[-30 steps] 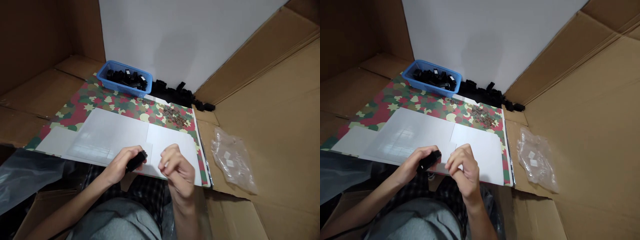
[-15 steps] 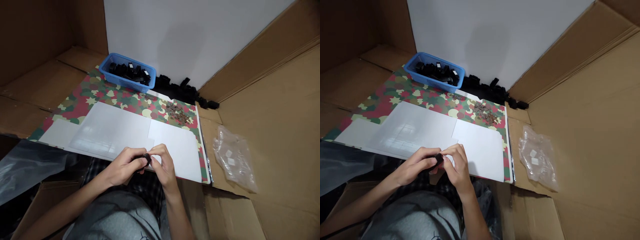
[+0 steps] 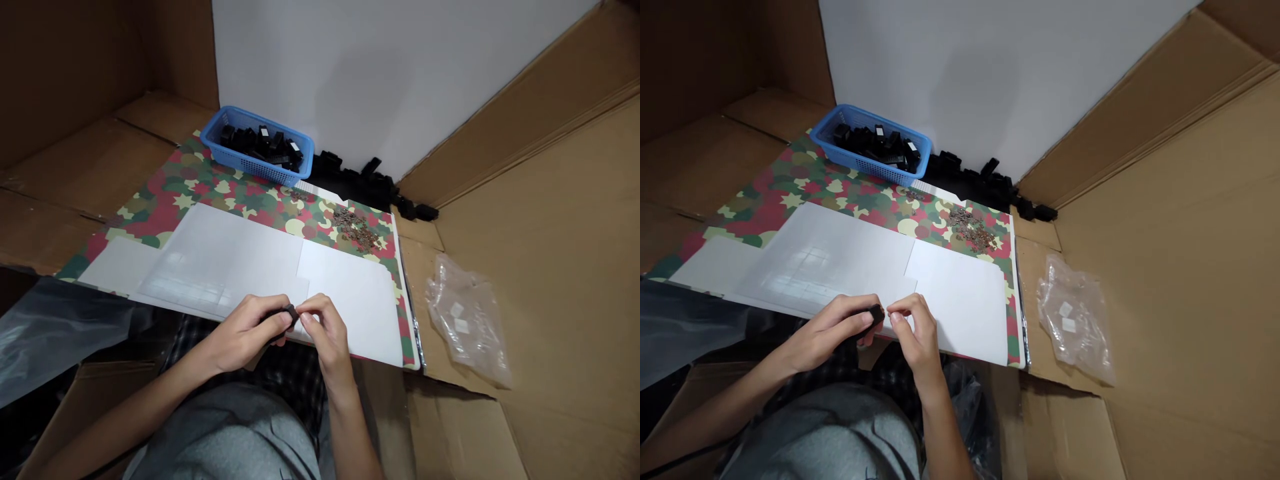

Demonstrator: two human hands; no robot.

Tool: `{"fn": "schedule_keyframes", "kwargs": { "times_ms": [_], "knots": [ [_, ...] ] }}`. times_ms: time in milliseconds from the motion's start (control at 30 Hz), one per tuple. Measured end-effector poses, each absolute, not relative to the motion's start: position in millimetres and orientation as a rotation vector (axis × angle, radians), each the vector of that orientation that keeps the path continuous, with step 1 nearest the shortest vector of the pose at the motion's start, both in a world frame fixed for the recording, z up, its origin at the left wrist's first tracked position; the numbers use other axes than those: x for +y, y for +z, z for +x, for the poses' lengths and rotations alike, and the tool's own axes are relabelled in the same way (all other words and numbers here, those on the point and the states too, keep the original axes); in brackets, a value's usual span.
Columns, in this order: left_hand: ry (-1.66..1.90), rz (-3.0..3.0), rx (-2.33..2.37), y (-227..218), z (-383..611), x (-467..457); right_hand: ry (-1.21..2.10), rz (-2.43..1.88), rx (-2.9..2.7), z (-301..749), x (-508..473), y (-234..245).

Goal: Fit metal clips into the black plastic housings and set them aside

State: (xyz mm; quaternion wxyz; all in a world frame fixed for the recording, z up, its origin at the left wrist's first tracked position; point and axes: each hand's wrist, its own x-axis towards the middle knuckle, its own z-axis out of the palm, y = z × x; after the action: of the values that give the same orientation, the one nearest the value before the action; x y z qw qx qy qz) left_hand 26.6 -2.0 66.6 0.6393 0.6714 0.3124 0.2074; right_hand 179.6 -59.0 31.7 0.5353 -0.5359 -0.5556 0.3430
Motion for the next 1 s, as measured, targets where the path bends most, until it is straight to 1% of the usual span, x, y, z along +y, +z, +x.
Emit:
{"fn": "schedule_keyframes", "kwargs": {
  "times_ms": [167, 467, 567, 700, 1000],
  "knots": [
    [0.477, 1.548, 0.734, 65.0, 26.5, -2.4, 0.887, -1.297, -1.26, 177.9, -60.7, 33.5],
    [0.488, 1.669, 0.721, 71.3, 24.4, -1.5, 1.312, -1.178, -1.076, 180.3, -57.3, 46.9],
    [0.508, 1.76, 0.742, 70.0, 24.5, -2.4, 1.393, -1.15, -1.068, 181.0, -57.1, 51.2],
    [0.546, 1.901, 0.761, 67.5, 26.3, -3.5, 1.323, -1.173, -1.093, 179.5, -56.9, 54.0],
    [0.581, 2.057, 0.766, 62.3, 29.1, -6.8, 1.011, -1.256, -1.303, 183.5, -61.0, 56.2]
  ]
}}
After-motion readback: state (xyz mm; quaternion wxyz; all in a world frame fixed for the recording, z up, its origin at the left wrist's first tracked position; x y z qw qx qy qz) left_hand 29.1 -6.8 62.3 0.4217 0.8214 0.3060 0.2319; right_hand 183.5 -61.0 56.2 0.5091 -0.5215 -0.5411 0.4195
